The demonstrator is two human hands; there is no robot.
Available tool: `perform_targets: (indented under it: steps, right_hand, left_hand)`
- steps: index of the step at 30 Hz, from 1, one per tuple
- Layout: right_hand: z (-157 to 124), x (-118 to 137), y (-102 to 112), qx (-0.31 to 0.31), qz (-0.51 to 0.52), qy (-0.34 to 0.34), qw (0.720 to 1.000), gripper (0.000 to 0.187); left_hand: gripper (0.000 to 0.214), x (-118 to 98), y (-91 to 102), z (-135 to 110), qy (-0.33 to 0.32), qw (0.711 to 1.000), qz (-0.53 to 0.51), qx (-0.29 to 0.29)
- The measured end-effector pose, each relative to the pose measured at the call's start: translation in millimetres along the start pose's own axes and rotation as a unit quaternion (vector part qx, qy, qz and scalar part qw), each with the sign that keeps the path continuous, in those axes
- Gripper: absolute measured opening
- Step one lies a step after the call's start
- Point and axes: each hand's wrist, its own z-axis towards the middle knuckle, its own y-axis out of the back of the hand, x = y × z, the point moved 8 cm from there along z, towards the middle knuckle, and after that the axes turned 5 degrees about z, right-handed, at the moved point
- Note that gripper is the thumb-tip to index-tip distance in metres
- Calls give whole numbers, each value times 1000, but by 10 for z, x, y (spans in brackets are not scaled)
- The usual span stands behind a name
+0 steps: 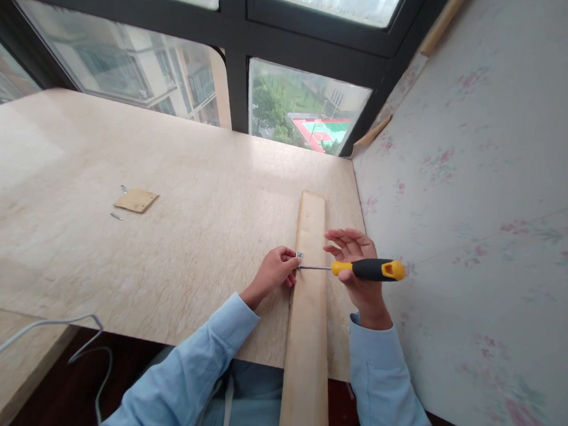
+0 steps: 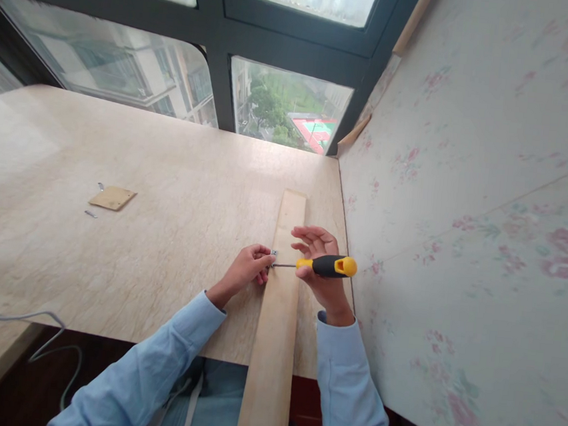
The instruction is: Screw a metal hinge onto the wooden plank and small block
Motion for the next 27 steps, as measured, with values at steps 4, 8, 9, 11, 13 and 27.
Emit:
perform_targets:
  steps: [4, 8, 9, 11, 13, 27]
  right_hand:
    - [-19, -64, -47, 29, 37, -43, 998, 67]
    - [-8, -60, -43, -17, 45, 21, 999, 46]
    - [-4, -51, -67, -22, 56, 38, 997, 46]
    - [7, -44, -145, -21, 82, 48, 995, 49]
    - [18, -40, -223, -13, 96, 39, 995, 50]
    - [-2, -81, -90, -41, 7, 14, 999, 38]
  left_hand:
    - [17, -5, 1, -1, -6, 1000, 7, -1]
    - [15, 15, -5, 16, -10, 1000, 14, 1]
    - [15, 20, -7, 19, -10, 1000, 15, 2]
    - [14, 25, -8, 24, -12, 1000, 16, 2]
    - [15, 27, -7, 26, -14, 1000, 17, 1]
    - [15, 16, -6, 10, -12, 1000, 16, 5]
